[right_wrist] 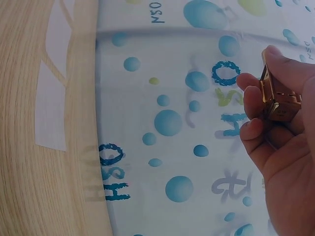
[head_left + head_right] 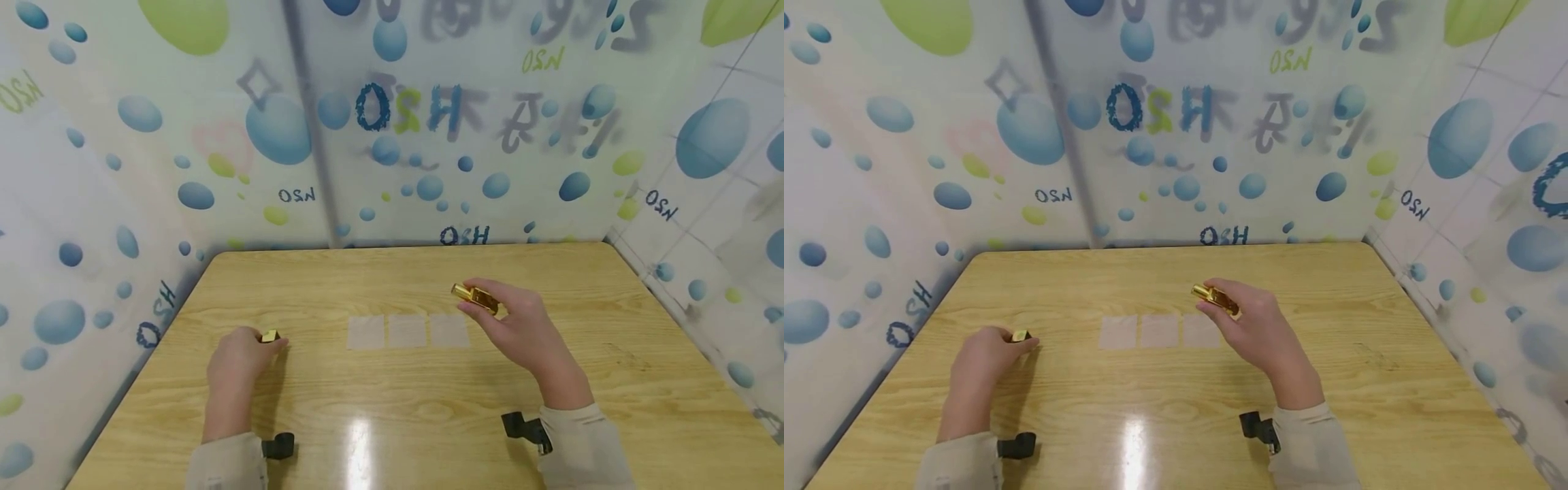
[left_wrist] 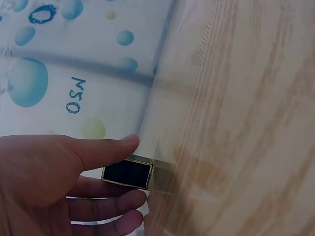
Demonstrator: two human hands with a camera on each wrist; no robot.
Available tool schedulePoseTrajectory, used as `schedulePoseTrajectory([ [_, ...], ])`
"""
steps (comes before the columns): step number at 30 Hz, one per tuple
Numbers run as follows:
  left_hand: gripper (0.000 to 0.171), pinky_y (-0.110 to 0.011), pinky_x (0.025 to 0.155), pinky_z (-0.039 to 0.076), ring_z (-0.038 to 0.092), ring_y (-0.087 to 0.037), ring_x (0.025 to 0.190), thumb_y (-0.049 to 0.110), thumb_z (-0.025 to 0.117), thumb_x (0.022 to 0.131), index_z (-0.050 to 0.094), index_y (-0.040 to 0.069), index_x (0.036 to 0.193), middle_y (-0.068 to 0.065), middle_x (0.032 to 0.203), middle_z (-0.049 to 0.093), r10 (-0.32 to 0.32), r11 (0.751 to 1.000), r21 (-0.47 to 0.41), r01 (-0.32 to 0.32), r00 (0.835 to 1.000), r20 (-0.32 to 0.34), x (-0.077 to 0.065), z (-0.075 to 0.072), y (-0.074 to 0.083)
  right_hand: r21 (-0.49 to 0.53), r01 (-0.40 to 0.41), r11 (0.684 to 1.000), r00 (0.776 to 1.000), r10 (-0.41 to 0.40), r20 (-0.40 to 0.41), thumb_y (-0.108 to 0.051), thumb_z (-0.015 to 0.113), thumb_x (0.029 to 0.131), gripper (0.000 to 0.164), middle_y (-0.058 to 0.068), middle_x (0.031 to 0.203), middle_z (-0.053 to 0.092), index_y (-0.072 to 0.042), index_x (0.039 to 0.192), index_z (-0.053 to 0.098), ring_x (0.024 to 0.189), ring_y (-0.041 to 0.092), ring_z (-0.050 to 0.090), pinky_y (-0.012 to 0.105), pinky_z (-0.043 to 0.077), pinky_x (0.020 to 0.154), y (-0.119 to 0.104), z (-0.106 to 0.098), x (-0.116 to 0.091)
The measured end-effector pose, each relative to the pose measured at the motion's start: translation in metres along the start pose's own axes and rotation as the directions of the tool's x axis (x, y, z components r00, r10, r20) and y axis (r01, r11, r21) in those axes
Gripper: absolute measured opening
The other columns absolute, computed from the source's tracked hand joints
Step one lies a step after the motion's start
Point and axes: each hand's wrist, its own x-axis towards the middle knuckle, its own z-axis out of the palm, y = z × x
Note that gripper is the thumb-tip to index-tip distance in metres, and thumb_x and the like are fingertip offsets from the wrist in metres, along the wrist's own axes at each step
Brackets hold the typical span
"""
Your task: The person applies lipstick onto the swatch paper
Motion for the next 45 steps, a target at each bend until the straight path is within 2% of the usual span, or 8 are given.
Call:
schedulePoseTrajectory([
  [8, 0.05, -0.033, 0.055, 0.036, 0.046, -0.021, 0.062, 0.052, 0.072, 0.098, 0.055, 0.011, 0.074, -0.001, 0.065, 0.046, 0.03, 1.0, 0.007, -0.03, 1.0, 0.003, 0.01, 0.002, -0.004, -0.004, -0.005, 1.0, 1.0, 0.005, 0.005, -0.025, 0.079, 0.097, 0.031, 0.006, 0.096, 0.082, -0.005, 0.12, 0.078, 0.071, 0.008, 0.065, 0.017, 0.047, 0.058, -0.001, -0.001, 0.002],
  [16, 0.05, -0.039, 0.068, 0.047, 0.057, -0.028, 0.079, 0.047, 0.071, 0.1, 0.066, -0.003, 0.105, -0.018, 0.091, 0.068, 0.078, 0.997, 0.023, -0.079, 0.996, 0.048, 0.021, 0.003, -0.01, -0.003, -0.003, 1.0, 1.0, 0.003, 0.007, -0.011, 0.085, 0.09, 0.031, 0.007, 0.097, 0.082, -0.004, 0.119, 0.078, 0.072, 0.009, 0.067, 0.013, 0.046, 0.061, -0.002, -0.002, 0.002],
  [20, 0.055, -0.043, 0.074, 0.051, 0.061, -0.031, 0.086, 0.046, 0.071, 0.101, 0.065, -0.007, 0.115, -0.024, 0.102, 0.071, 0.091, 0.996, 0.019, -0.092, 0.994, 0.056, 0.024, 0.003, -0.011, -0.003, -0.007, 1.0, 1.0, 0.007, 0.003, -0.001, 0.088, 0.083, 0.037, 0.007, 0.097, 0.082, -0.004, 0.118, 0.078, 0.072, 0.009, 0.068, 0.012, 0.047, 0.061, -0.002, -0.002, 0.002],
  [23, 0.056, -0.043, 0.075, 0.051, 0.062, -0.032, 0.087, 0.046, 0.07, 0.101, 0.065, -0.008, 0.117, -0.024, 0.105, 0.071, 0.089, 0.996, 0.01, -0.09, 0.994, 0.066, 0.023, 0.001, -0.012, 0.0, -0.006, 1.0, 1.0, 0.006, 0.003, -0.001, 0.088, 0.083, 0.037, 0.007, 0.097, 0.082, -0.004, 0.118, 0.078, 0.072, 0.009, 0.068, 0.012, 0.048, 0.062, -0.002, -0.003, 0.002],
  [29, 0.064, -0.045, 0.076, 0.052, 0.064, -0.035, 0.094, 0.051, 0.067, 0.102, 0.059, -0.008, 0.125, -0.029, 0.118, 0.069, 0.08, 0.997, -0.01, -0.079, 0.994, 0.073, 0.012, -0.008, -0.006, -0.001, -0.014, 1.0, 1.0, 0.014, 0.01, -0.006, 0.086, 0.087, 0.033, 0.007, 0.099, 0.082, -0.005, 0.119, 0.078, 0.073, 0.01, 0.069, 0.016, 0.051, 0.061, -0.002, -0.003, 0.0],
  [36, 0.078, -0.041, 0.068, 0.052, 0.067, -0.034, 0.09, 0.064, 0.061, 0.101, 0.054, -0.004, 0.14, -0.029, 0.123, 0.07, 0.066, 0.997, -0.049, -0.066, 0.998, -0.015, -0.006, -0.023, 0.011, 0.01, -0.015, 1.0, 1.0, 0.015, 0.019, -0.004, 0.086, 0.086, 0.034, 0.006, 0.099, 0.083, -0.005, 0.119, 0.078, 0.074, 0.009, 0.07, 0.019, 0.053, 0.061, -0.003, -0.002, 0.0],
  [41, 0.078, -0.048, 0.077, 0.056, 0.067, -0.042, 0.108, 0.066, 0.06, 0.101, 0.055, 0.0, 0.142, -0.031, 0.139, 0.063, 0.113, 0.986, -0.11, -0.121, 0.991, -0.073, -0.02, -0.035, 0.03, 0.012, -0.017, 1.0, 1.0, 0.017, 0.015, -0.003, 0.087, 0.085, 0.034, 0.006, 0.098, 0.082, -0.005, 0.118, 0.078, 0.073, 0.008, 0.069, 0.018, 0.052, 0.06, -0.003, -0.001, -0.002],
  [45, 0.069, -0.041, 0.079, 0.058, 0.068, -0.036, 0.107, 0.063, 0.064, 0.101, 0.061, 0.005, 0.138, -0.022, 0.136, 0.065, 0.174, 0.946, -0.258, -0.198, 0.978, -0.113, -0.035, -0.038, 0.055, 0.013, -0.014, 1.0, 1.0, 0.014, 0.014, -0.004, 0.087, 0.085, 0.033, 0.004, 0.095, 0.082, -0.005, 0.117, 0.078, 0.073, 0.007, 0.066, 0.024, 0.056, 0.061, -0.004, 0.002, -0.003],
])
